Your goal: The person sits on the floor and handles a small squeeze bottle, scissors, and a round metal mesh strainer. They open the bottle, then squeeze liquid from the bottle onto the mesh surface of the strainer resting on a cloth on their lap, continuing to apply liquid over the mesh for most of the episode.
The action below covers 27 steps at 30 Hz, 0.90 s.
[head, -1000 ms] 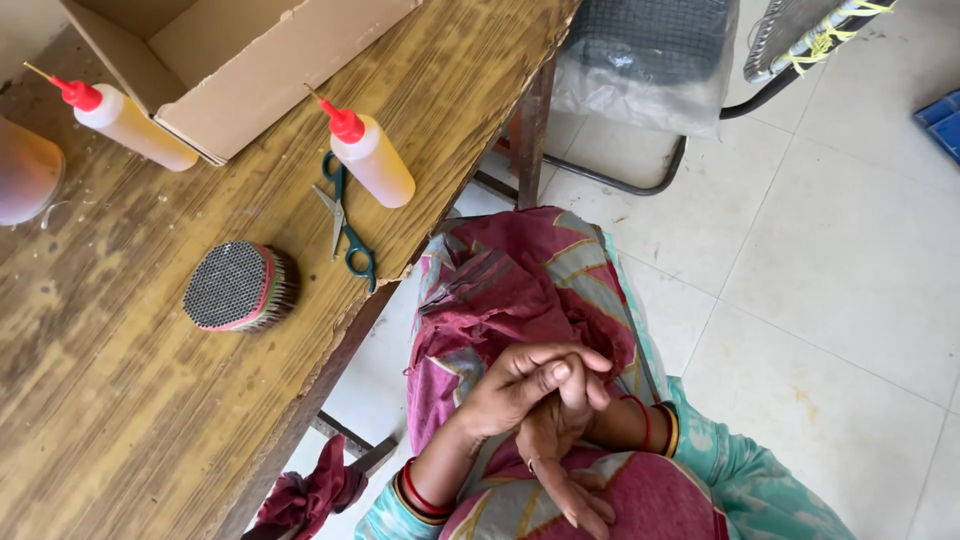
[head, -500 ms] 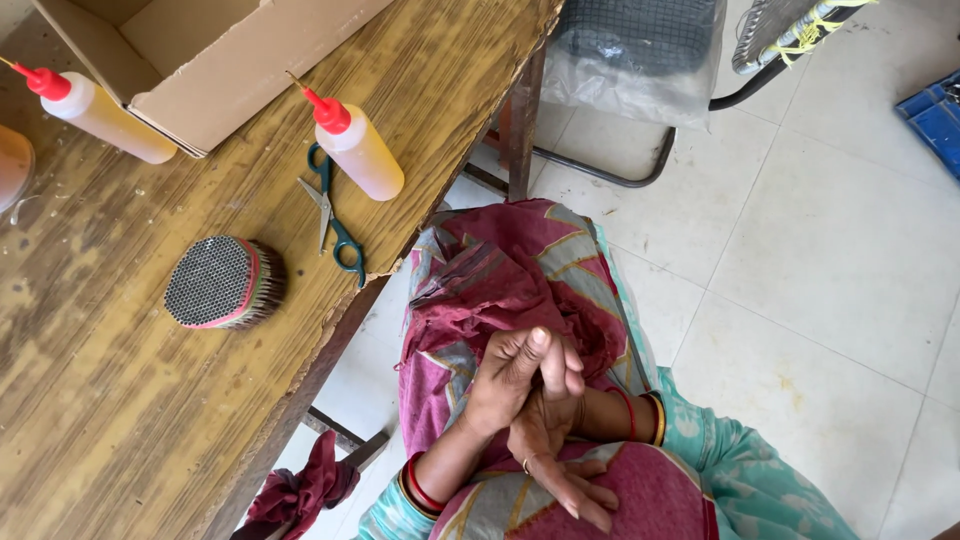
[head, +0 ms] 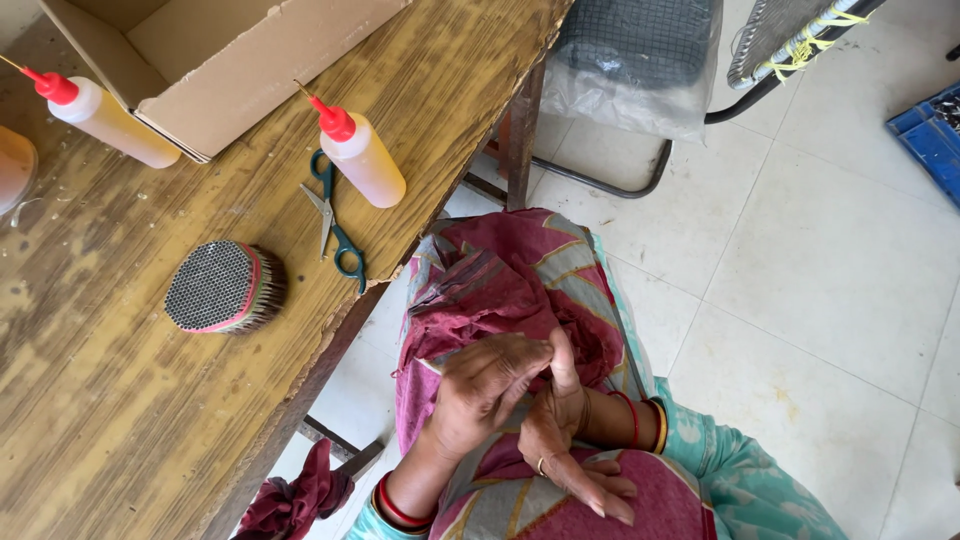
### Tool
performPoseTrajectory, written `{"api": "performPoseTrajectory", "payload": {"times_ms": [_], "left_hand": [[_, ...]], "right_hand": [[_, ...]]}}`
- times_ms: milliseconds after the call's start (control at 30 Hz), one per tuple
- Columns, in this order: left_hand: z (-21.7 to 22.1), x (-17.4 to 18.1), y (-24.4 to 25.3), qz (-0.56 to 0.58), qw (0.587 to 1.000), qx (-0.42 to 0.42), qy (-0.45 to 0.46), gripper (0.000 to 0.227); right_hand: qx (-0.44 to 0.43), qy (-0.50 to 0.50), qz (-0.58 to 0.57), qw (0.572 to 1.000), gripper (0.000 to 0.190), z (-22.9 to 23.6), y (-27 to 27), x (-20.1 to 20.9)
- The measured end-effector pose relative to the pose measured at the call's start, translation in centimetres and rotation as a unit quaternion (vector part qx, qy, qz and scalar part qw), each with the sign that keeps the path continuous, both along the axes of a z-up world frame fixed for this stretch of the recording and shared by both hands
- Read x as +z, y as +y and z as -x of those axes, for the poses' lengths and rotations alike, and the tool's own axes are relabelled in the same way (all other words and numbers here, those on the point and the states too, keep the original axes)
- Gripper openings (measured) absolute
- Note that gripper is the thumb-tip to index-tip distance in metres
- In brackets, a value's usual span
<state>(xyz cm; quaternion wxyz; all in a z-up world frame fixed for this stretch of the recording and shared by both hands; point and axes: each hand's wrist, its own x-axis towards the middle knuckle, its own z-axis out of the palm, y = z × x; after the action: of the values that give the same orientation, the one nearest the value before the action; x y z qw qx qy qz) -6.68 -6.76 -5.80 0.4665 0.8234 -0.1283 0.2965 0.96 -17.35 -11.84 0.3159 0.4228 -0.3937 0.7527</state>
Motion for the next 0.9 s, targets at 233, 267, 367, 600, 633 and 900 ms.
{"api": "performPoseTrajectory", "payload": {"times_ms": [233, 267, 367, 600, 633, 900], "left_hand": [[-0.3, 1.3, 0.8, -0.187, 0.982, 0.008, -0.019, 0.029], [-0.5, 0.9, 1.0, -0.208, 0.978, 0.011, -0.024, 0.027], [-0.8, -2.3, 1.1, -0.027, 0.986, 0.032, 0.159, 0.026], [-1.3, 1.0, 2.7, 0.672, 0.697, -0.223, 0.113, 0.106], [-1.0, 0.8, 2.5, 0.671, 0.699, -0.220, 0.108, 0.106], [-0.4, 0.5, -0.4, 0.437, 0.895, -0.068, 0.048, 0.118]], "right_hand": [[0.019, -0.040, 0.023, 0.999, 0.145, -0.4, -0.2, -0.5], [0.016, -0.058, 0.026, 0.998, 0.146, -0.4, -0.3, -0.6], [-0.009, -0.101, 0.039, 0.994, 0.147, -0.8, -1.1, -0.1], [-0.418, 0.017, 0.307, 0.855, 0.091, -4.0, -2.7, -1.9], [-0.413, 0.015, 0.305, 0.858, 0.091, -4.2, -3.1, -3.2], [-0.723, -0.050, 0.461, 0.512, 0.090, -3.7, -1.7, 2.0]]}}
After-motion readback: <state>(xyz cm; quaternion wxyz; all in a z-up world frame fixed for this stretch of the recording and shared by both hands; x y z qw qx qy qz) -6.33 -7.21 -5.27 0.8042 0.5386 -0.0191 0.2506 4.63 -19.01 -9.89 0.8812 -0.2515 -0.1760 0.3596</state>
